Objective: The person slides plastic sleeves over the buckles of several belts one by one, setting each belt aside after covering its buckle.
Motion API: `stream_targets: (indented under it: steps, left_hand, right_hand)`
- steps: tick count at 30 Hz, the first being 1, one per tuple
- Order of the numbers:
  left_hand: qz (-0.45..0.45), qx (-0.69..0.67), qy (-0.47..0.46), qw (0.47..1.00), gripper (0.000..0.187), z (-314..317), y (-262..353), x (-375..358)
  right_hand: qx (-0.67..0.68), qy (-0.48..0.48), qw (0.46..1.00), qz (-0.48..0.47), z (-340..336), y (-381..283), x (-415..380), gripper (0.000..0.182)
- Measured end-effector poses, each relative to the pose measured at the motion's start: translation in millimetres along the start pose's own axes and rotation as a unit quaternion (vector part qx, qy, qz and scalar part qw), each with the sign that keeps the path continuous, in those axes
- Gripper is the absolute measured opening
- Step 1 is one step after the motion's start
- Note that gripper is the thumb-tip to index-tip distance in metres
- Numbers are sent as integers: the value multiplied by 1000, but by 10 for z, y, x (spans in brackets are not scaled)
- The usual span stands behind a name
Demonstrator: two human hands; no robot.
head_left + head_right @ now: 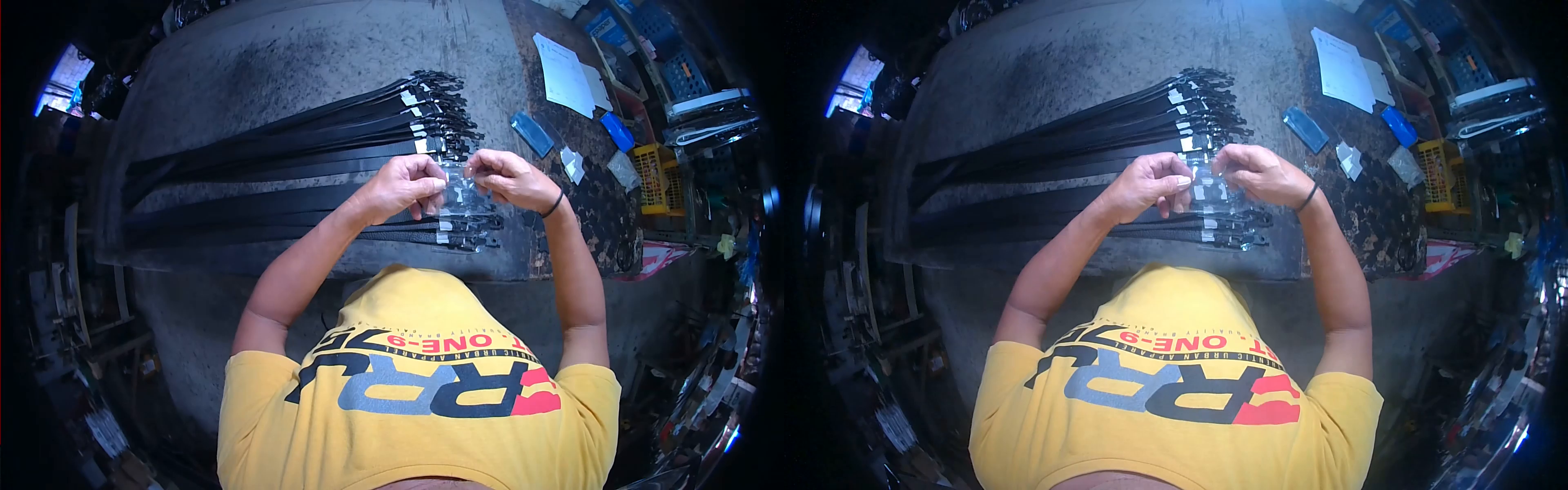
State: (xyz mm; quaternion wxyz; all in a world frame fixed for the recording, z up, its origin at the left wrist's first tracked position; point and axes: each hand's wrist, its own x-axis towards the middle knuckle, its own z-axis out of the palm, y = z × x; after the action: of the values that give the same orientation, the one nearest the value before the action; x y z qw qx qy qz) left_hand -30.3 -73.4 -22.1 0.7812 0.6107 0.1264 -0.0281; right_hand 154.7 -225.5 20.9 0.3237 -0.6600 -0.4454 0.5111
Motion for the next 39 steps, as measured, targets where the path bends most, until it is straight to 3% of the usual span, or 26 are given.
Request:
stream_targets:
  steps: [2, 4, 5, 6, 7, 9, 11, 15, 17, 20, 21, 23, 24, 28, 31, 36, 39]
  left_hand:
    - [14, -38, -41, 998, 16, 0, -27, -9]
    - [-9, -48, -6, 999, 14, 53, -69, -37]
    - [-21, -48, 20, 998, 13, 67, -85, -42]
    - [-23, -68, 24, 997, 13, 75, -91, -49]
    - [-25, -70, 29, 997, 13, 91, -116, -55]
    - [-39, -102, 5, 994, 13, 128, -194, -75]
    - [-38, -88, -4, 995, 14, 122, -299, -63]
    - [-19, -72, 6, 997, 22, 111, -236, -83]
    - [-37, -65, -5, 997, 17, 73, -235, -33]
    - [120, 201, 139, 962, 12, 32, -370, 61]
    - [119, 199, 143, 962, 12, -7, -386, 65]
    - [39, 11, 86, 996, 15, -84, -399, 110]
    - [2, 27, 66, 997, 18, -98, -297, 77]
    - [7, 29, 64, 997, 19, -78, -261, 121]
    - [-53, -60, 77, 994, 20, -104, -418, 261]
    - [-8, 29, 60, 998, 18, -71, -553, 404]
    - [-31, -98, 19, 995, 21, -126, -492, 439]
  right_hand:
    - [41, -13, 999, -13, 4, 66, -22, 14]
    - [-265, 75, 956, -100, 105, -38, -141, 53]
    - [-374, 124, 909, -139, 224, -94, -206, 72]
    - [-410, 122, 894, -134, 345, -105, -220, 99]
    - [-446, 150, 870, -151, 490, -55, -206, 100]
    - [-442, 155, 871, -147, 658, 47, -126, 100]
    - [-450, 194, 856, -166, 703, 114, -39, 78]
    - [-484, 226, 826, -180, 732, 103, 37, 69]
    - [-503, 219, 818, -176, 709, 70, 76, 69]
    - [-520, 205, 812, -167, 691, 4, 151, 69]
    - [-532, 208, 804, -166, 679, -3, 178, 71]
    - [-530, 205, 806, -164, 655, -41, 244, 70]
    - [-514, 199, 818, -165, 637, -46, 262, 67]
    - [-477, 182, 845, -159, 619, 57, 311, 63]
    - [-499, 225, 817, -181, 627, 128, 385, 67]
    - [-513, 193, 826, -128, 600, 180, 379, 77]
    - [-496, 202, 833, -138, 567, 157, 384, 87]
